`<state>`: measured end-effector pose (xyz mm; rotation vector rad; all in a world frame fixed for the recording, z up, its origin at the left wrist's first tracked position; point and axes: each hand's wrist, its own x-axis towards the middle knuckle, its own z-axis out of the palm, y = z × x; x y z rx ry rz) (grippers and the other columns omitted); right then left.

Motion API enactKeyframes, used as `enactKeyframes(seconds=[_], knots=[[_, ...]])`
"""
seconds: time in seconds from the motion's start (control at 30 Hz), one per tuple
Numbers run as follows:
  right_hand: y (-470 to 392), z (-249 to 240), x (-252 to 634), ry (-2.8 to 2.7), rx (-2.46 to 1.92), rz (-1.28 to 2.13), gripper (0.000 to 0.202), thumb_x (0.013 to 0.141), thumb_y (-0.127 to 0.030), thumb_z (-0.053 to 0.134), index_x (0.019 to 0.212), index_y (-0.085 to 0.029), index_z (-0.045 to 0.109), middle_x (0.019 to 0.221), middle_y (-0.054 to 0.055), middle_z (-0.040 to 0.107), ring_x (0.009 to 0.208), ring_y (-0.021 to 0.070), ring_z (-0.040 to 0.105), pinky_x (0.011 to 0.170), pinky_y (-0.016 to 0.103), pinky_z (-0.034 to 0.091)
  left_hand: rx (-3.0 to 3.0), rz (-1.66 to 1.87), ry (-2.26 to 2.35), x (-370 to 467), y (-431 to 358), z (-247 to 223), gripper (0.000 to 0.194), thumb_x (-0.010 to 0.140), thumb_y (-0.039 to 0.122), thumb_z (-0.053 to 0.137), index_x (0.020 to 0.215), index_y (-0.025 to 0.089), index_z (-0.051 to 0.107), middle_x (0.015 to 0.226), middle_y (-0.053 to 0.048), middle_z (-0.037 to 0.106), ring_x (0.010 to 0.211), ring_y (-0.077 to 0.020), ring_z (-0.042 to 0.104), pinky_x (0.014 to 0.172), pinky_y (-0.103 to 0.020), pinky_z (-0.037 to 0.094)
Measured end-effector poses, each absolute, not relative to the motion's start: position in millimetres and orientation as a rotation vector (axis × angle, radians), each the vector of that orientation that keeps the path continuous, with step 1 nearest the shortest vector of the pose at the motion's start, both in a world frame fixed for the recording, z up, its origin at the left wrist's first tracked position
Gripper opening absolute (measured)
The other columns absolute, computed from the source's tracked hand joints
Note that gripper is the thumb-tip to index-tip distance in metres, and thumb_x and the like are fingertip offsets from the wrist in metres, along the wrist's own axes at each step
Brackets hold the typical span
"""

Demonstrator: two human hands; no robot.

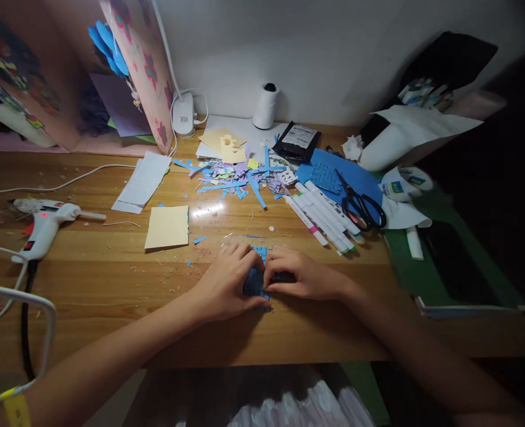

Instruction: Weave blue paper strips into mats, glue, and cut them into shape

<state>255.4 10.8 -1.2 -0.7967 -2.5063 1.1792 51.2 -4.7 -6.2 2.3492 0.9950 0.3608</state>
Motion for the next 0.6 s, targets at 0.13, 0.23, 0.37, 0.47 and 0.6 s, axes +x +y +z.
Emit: enactKeyframes(seconds=[0.13, 0.23, 0.37, 0.47, 0.6], knots=[[8, -4, 253, -2.382, -0.874, 1.157, 0.006, 0.078, -0.020, 0.067, 0.078, -0.016, 0.064, 0.074, 0.001, 0.057, 0.073, 0.0139, 0.051, 0.069, 0.027, 0.039, 2.356, 0.356, 0.985, 51, -5, -5, 0.044, 0.071, 0.055, 0.064, 0.092, 0.019, 0.049, 0.098, -0.006, 0.050, 0.091, -0.0235, 0.043, 0.078, -0.038, 0.036], [3, -7, 249, -2.349, -0.940, 1.117, 0.007, 0.077, -0.019, 0.068, 0.074, -0.016, 0.063, 0.073, 0.000, 0.057, 0.073, 0.0142, 0.051, 0.068, 0.027, 0.038, 2.384, 0.344, 0.980, 52, -5, -4, 0.043, 0.072, 0.055, 0.063, 0.092, 0.019, 0.049, 0.099, -0.006, 0.051, 0.091, -0.0237, 0.043, 0.077, -0.038, 0.037], [-2, -9, 244, -2.310, -1.008, 1.008, 0.011, 0.073, -0.015, 0.071, 0.069, -0.016, 0.061, 0.069, -0.001, 0.055, 0.072, 0.0142, 0.050, 0.067, 0.027, 0.037, 2.432, 0.310, 1.017, 55, -5, -6, 0.042, 0.078, 0.057, 0.054, 0.092, 0.018, 0.049, 0.098, -0.008, 0.051, 0.090, -0.0244, 0.043, 0.078, -0.039, 0.037], [0, -7, 245, -2.279, -1.024, 1.084, 0.010, 0.075, -0.017, 0.070, 0.070, -0.016, 0.062, 0.069, -0.001, 0.056, 0.071, 0.0139, 0.050, 0.066, 0.026, 0.038, 2.439, 0.288, 1.055, 57, -7, -6, 0.042, 0.080, 0.057, 0.051, 0.092, 0.017, 0.049, 0.097, -0.008, 0.051, 0.091, -0.0247, 0.043, 0.078, -0.039, 0.037], [6, -1, 253, -2.195, -1.022, 1.336, 0.006, 0.082, -0.021, 0.063, 0.077, -0.017, 0.064, 0.074, 0.000, 0.060, 0.071, 0.0132, 0.054, 0.067, 0.026, 0.041, 2.416, 0.285, 1.054, 58, -9, -5, 0.041, 0.078, 0.056, 0.054, 0.094, 0.019, 0.049, 0.098, -0.008, 0.050, 0.093, -0.0253, 0.042, 0.080, -0.040, 0.036]])
